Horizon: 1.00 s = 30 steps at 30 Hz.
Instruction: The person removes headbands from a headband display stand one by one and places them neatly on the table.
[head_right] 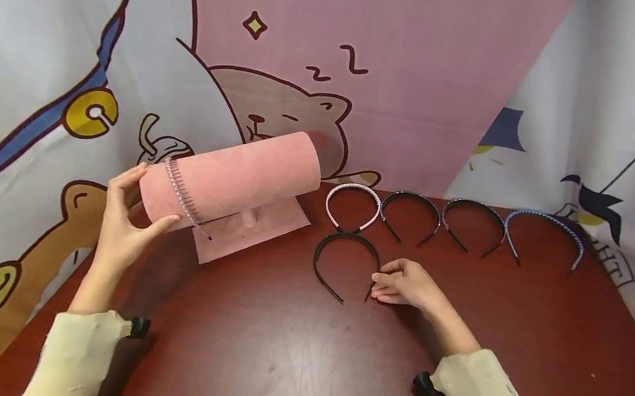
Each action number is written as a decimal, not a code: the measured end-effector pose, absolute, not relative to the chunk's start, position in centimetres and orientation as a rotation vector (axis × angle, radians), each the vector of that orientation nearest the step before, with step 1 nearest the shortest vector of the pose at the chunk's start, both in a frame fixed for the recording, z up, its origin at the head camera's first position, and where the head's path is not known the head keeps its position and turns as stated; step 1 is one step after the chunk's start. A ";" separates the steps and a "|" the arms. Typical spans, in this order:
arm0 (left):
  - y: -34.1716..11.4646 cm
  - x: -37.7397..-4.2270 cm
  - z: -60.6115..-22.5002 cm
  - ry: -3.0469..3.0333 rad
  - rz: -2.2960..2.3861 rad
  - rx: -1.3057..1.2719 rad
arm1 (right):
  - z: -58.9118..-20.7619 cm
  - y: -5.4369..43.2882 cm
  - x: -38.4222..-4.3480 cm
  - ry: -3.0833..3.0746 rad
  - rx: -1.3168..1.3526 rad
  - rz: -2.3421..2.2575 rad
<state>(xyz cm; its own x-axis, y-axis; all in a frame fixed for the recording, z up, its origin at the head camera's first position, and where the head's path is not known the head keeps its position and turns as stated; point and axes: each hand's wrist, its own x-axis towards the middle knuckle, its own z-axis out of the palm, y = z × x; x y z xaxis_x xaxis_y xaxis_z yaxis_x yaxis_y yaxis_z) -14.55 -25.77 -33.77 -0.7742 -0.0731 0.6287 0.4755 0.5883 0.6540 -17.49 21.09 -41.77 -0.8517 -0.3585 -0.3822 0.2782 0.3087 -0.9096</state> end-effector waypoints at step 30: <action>-25.8 -14.5 -33.6 -2.207 -1.210 -0.304 | -36.9 -0.3 -17.8 2.379 -0.614 -1.699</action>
<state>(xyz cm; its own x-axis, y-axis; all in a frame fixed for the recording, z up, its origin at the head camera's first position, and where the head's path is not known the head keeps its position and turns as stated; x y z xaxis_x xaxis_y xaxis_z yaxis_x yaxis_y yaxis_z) -14.53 -25.80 -33.60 -0.7958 -0.0819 0.6001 0.4618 0.5590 0.6887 -17.80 -0.35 -36.89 -0.9040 -0.4131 0.1098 -0.2380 0.2729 -0.9322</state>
